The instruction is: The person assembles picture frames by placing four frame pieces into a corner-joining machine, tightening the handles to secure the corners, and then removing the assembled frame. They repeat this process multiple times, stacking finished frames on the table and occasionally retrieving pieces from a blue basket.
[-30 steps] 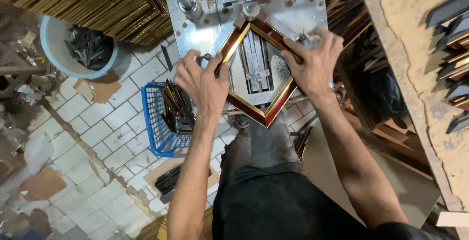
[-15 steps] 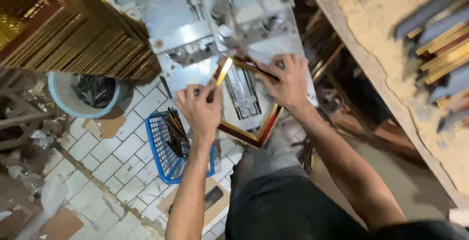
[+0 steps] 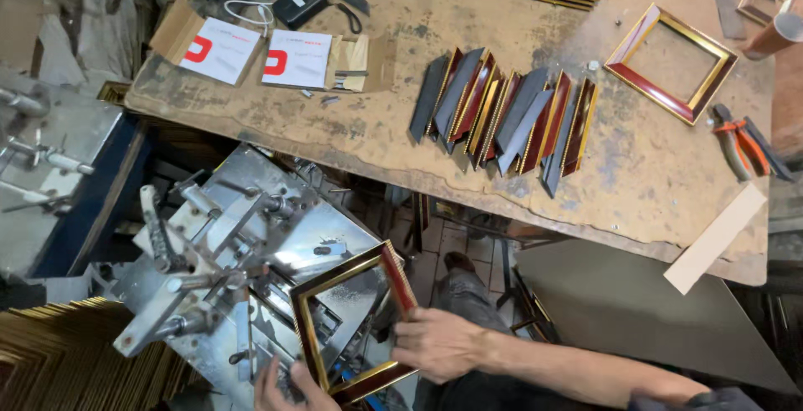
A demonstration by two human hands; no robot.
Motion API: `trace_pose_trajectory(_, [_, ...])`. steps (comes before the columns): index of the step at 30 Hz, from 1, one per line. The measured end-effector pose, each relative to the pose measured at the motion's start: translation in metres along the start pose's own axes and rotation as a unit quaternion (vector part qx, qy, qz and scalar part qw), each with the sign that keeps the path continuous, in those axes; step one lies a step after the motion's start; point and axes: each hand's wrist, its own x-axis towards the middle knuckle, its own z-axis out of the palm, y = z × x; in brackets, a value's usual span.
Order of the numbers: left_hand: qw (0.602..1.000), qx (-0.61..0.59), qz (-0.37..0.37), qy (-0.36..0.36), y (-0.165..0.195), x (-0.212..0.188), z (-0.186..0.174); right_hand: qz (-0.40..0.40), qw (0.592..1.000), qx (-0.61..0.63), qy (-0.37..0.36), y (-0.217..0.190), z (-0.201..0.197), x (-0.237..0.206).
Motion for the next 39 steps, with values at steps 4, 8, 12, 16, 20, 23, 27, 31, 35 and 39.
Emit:
trace_pose_trajectory(4, [0.956, -0.244, 0.023, 0.163, 0.08, -0.027, 0.008, 0.188, 0.98, -0.064, 0.033, 0.047, -0.07, -0.107])
trace_pose_trajectory(8, [0.934, -0.242, 0.223, -0.141, 0.227, -0.031, 0.073, 0.504, 0.828, -0.215, 0.117, 0.138, -0.134, -0.238])
trace_pose_trajectory(12, [0.819, -0.06, 0.507, -0.263, 0.371, -0.045, 0.167, 0.621, 0.759, -0.183, 0.061, 0.221, -0.163, -0.305])
trace_pose_trajectory(16, [0.783, 0.133, 0.539, -0.279, 0.422, -0.062, 0.223, 0.512, 0.785, -0.342, 0.065, 0.25, -0.168, -0.287])
trace_pose_trajectory(20, [0.823, 0.045, 0.485, -0.293, 0.411, -0.053, 0.24, 0.426, 0.884, -0.181, 0.058, 0.259, -0.167, -0.234])
trace_pose_trajectory(23, [0.843, -0.007, 0.401, -0.359, 0.406, -0.037, 0.242, 0.319, 0.917, -0.238, -0.024, 0.28, -0.163, -0.209])
trace_pose_trajectory(27, [0.858, -0.105, 0.273, -0.423, 0.414, -0.02, 0.232, 0.317, 0.919, -0.231, -0.039, 0.31, -0.158, -0.205])
trace_pose_trajectory(31, [0.885, -0.197, 0.208, -0.368, 0.394, -0.009, 0.196, 0.283, 0.909, -0.286, -0.109, 0.317, -0.173, -0.201])
trace_pose_trajectory(35, [0.879, -0.365, 0.182, -0.246, 0.299, 0.008, 0.127, 0.235, 0.915, -0.32, -0.074, 0.295, -0.2, -0.166])
trace_pose_trajectory(39, [0.931, -0.297, 0.149, -0.149, 0.145, 0.027, 0.034, 0.193, 0.918, -0.346, -0.028, 0.251, -0.203, -0.113])
